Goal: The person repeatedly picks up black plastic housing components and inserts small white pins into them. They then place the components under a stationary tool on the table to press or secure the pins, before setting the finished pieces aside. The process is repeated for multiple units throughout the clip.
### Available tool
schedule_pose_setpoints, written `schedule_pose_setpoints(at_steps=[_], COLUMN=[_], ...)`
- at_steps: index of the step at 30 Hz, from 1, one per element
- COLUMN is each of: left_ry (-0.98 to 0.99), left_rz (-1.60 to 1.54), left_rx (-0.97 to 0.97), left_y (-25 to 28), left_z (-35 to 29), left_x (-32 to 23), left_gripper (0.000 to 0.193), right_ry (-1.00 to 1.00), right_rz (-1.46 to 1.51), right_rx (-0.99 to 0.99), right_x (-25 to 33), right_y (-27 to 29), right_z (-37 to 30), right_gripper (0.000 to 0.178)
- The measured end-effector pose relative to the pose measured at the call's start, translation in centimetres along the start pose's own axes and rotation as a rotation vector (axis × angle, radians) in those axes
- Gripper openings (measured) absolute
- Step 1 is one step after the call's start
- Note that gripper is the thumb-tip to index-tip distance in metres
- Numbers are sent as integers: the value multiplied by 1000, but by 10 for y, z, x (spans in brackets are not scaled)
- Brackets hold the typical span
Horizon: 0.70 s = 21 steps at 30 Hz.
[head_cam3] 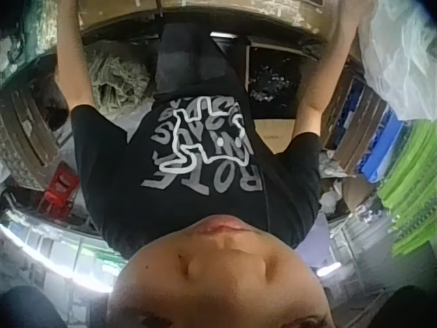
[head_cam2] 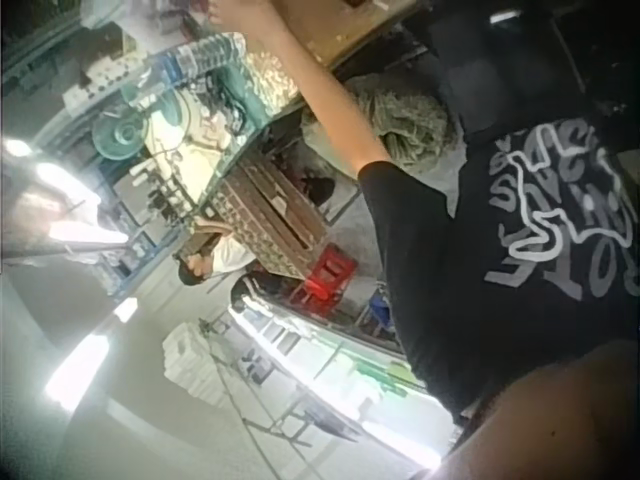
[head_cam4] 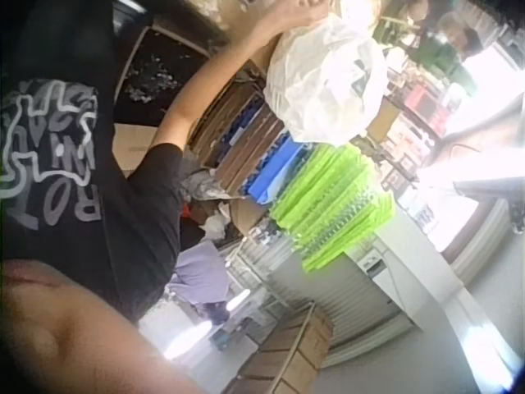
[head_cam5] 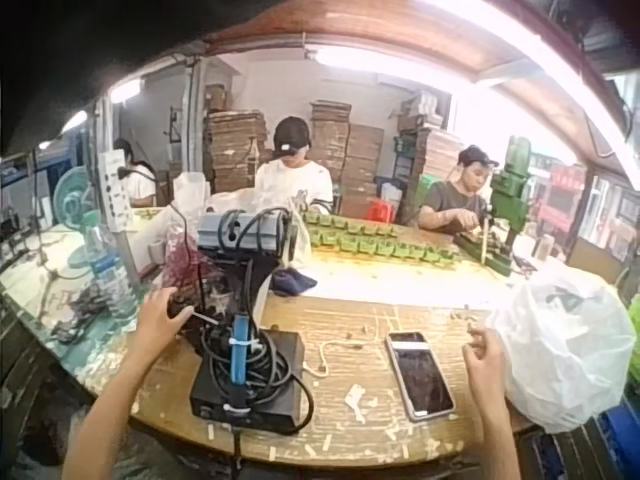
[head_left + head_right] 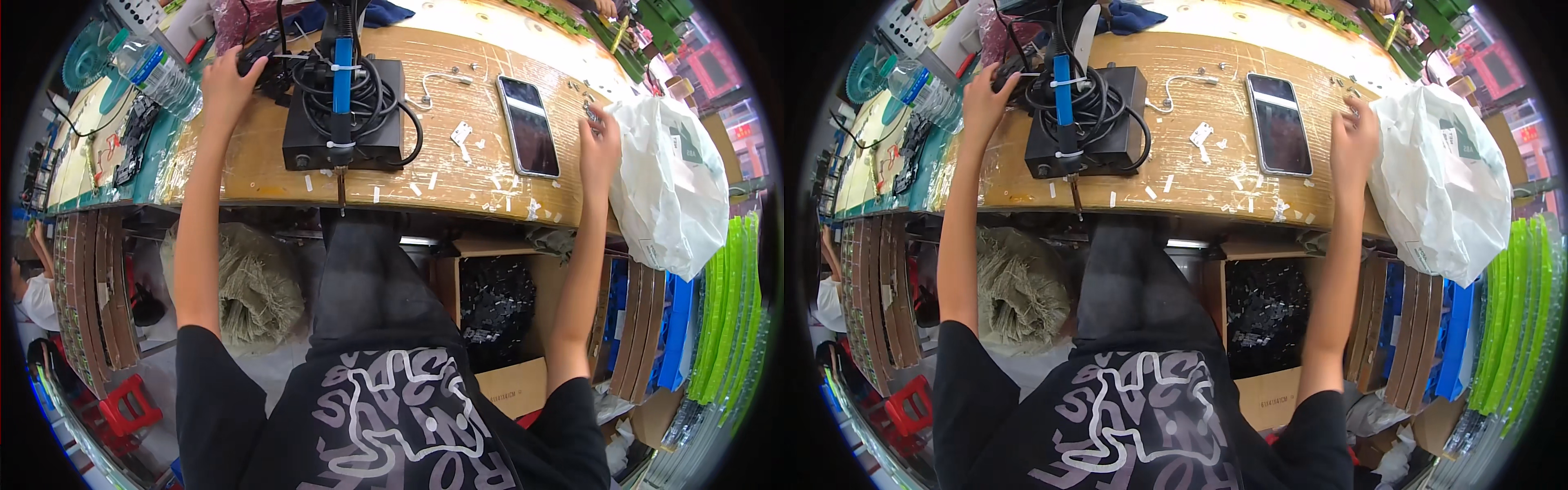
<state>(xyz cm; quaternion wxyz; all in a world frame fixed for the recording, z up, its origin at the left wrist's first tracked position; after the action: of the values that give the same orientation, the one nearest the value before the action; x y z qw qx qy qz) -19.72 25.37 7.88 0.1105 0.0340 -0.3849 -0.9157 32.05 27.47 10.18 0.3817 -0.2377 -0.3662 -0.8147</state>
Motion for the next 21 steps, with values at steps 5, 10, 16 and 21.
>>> schedule_pose_setpoints(at_steps=[5,10,16,21], left_ry=[479,1000,1103,1112], left_rz=[-639,-1873,-1843,-1817], left_rx=[116,220,387,552], left_y=[38,63,104,123], left_z=[-45,-140,-222,-237], left_x=[31,1,-22,-59], left_gripper=[45,32,46,39], right_ry=[128,-77,134,197], right_rz=[-517,-708,-644,-207], right_rx=[199,368,313,54], right_x=[-111,-168,-111,0], right_y=[-56,-80,-90,-37], right_z=[99,124,109,41], right_gripper=[23,22,19,14])
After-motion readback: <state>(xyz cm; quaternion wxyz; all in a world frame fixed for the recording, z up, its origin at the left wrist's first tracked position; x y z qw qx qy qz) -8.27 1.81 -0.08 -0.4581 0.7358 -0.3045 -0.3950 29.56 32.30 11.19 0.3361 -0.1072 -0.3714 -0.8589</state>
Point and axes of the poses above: each hand's wrist, its own z-axis towards the middle knuckle, its own y-axis out of the back of the hand, x = y × z, the point moved 9 cm from there along z, towards the middle knuckle, and after that the axes turned 10 degrees about z, right-handed, at the moved point
